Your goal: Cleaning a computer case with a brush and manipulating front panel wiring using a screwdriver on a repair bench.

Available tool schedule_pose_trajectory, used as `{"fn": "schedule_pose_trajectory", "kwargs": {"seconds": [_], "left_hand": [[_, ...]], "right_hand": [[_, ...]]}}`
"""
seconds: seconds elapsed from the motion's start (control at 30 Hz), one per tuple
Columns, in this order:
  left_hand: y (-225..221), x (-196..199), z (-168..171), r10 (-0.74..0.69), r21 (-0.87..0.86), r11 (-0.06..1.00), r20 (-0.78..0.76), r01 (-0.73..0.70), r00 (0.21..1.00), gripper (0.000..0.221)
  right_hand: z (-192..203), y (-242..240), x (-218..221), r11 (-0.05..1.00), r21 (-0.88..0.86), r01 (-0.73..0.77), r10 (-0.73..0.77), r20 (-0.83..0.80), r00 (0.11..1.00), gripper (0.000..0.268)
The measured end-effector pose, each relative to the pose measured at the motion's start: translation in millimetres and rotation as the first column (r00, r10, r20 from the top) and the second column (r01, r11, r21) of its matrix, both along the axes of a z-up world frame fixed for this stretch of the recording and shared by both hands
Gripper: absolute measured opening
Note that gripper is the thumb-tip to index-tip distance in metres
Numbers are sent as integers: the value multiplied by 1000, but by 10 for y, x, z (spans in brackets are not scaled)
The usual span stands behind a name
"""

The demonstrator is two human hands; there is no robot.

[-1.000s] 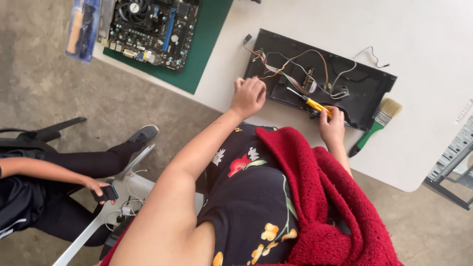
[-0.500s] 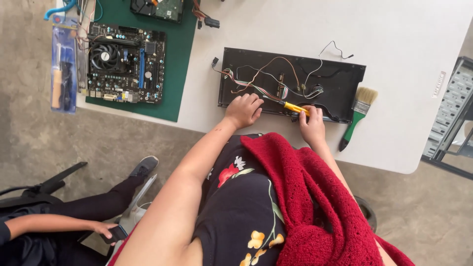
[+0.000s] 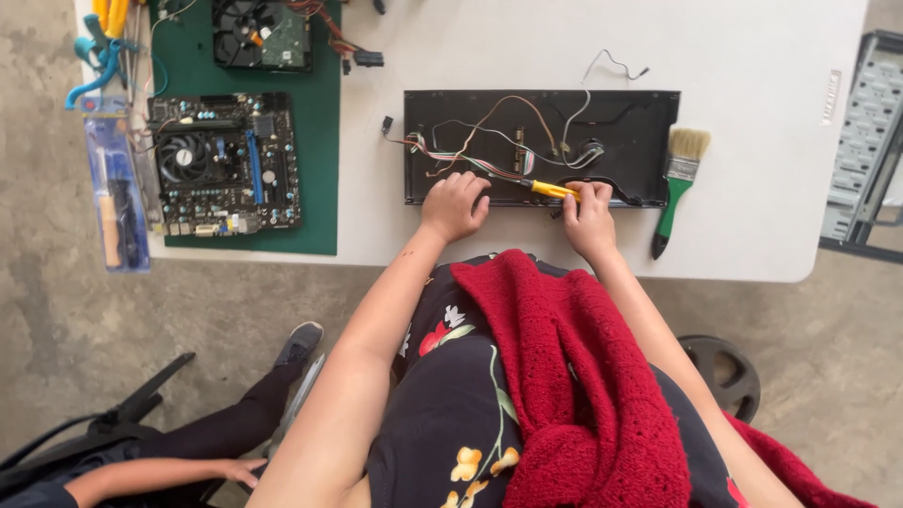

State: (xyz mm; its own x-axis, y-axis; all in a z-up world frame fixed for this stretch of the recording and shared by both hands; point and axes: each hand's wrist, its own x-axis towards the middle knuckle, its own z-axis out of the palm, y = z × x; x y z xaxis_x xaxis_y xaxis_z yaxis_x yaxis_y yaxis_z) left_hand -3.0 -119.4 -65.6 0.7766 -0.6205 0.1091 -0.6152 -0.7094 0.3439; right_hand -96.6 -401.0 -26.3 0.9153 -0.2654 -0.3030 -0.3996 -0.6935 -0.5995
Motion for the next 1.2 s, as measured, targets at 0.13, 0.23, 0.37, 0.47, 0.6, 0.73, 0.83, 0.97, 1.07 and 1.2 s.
{"fn": "schedule_pose_trajectory", "kwargs": {"seconds": [0.13, 0.23, 0.37, 0.47, 0.6, 0.73, 0.83, 0.97, 1.07, 1.2], "left_hand": [[19, 6, 1, -42, -18, 999, 56, 43, 998, 32], [7, 4, 75, -46, -22, 999, 20, 46, 999, 30], [-2, 11, 44, -30, -22, 999, 44, 31, 999, 30], [10, 7, 7, -26, -26, 999, 34, 27, 999, 30], [-6, 22, 189, -8, -22, 1000, -42, 7, 999, 29], [-34, 50, 205, 18, -17, 1000, -130, -20, 991, 23], [-111, 68, 341, 15, 105, 994, -172, 3, 985, 26], [-378, 150, 338, 24, 11, 1000, -16, -24, 1000, 27], [-622, 258, 381, 46, -95, 994, -36, -49, 998, 57], [-823, 445, 211, 59, 131, 990, -85, -47, 995, 81]], "right_hand": [[-30, 13, -12, 999, -14, 43, -43, 20, 999, 27], [-111, -29, -19, 999, -9, 47, -47, -2, 999, 28], [-166, -34, -12, 998, -29, 53, -54, -34, 998, 33], [-27, -59, -36, 994, -92, 62, -67, -57, 996, 42], [501, -208, -86, 964, -209, 166, -153, 79, 985, 28], [403, -644, -311, 918, -264, 295, -258, 165, 952, 30], [54, -1000, -525, 856, -388, 341, -286, 194, 938, 48], [81, -988, -577, 871, -391, 297, -260, 146, 954, 37], [176, -717, -454, 905, -385, 183, -91, 246, 965, 31], [221, -282, -221, 930, -368, -7, 122, 293, 948, 44]]}}
